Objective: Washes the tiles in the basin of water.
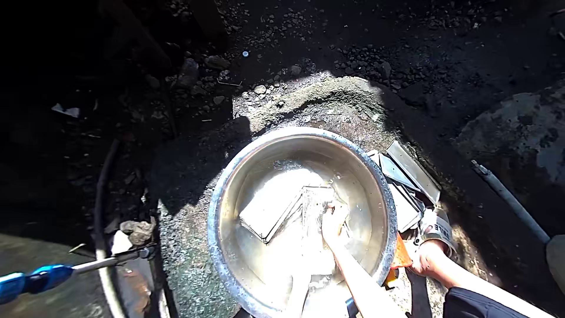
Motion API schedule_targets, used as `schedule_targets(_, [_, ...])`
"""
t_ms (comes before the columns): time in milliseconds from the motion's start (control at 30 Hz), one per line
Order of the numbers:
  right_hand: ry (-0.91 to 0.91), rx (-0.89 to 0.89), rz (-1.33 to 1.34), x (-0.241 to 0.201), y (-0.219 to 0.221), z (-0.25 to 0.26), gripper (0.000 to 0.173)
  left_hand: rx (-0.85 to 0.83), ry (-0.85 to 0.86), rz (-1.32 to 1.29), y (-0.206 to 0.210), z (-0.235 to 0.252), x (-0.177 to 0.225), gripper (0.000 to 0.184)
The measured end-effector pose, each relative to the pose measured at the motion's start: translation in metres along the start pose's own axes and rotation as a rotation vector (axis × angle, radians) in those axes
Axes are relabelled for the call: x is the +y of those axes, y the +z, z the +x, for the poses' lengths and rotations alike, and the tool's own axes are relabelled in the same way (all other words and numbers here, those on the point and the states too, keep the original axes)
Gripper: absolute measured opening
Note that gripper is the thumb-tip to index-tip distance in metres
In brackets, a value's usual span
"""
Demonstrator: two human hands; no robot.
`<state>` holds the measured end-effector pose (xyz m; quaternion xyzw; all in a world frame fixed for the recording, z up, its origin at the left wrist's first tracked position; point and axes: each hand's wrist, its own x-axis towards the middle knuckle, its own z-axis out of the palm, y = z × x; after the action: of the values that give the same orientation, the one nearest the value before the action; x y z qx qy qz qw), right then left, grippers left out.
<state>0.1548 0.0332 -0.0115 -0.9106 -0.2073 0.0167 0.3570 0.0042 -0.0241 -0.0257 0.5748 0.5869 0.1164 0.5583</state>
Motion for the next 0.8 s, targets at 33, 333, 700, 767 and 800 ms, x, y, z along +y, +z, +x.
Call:
schedule_targets(33, [0.126, -0.105, 0.050, 0.002, 0.009, 0.014, 0.021, -0.032, -0.067, -0.029, -0.002, 0.002, 0.006, 0.044])
schedule_targets(333, [-0.293, -0.292, 0.212, -0.014, 0.033, -0.020, 0.030, -0.121, -0.039, 0.044, -0.014, 0.024, 0.043, 0.046])
schedule_targets(700, [-0.236, -0.213, 0.204, -0.034, 0.042, 0.006, 0.016, -0.067, 0.083, 0.029, -0.001, 0.025, 0.025, 0.053])
schedule_targets(767, [-0.360, -0.282, 0.172, -0.033, 0.043, 0.010, 0.018, -0.076, 0.065, 0.063, -0.005, 0.025, 0.027, 0.052])
schedule_targets(800, [-0.359, -0.332, 0.136, -0.026, 0.040, 0.014, 0.019, -0.075, 0.035, 0.088, -0.006, 0.024, 0.024, 0.050])
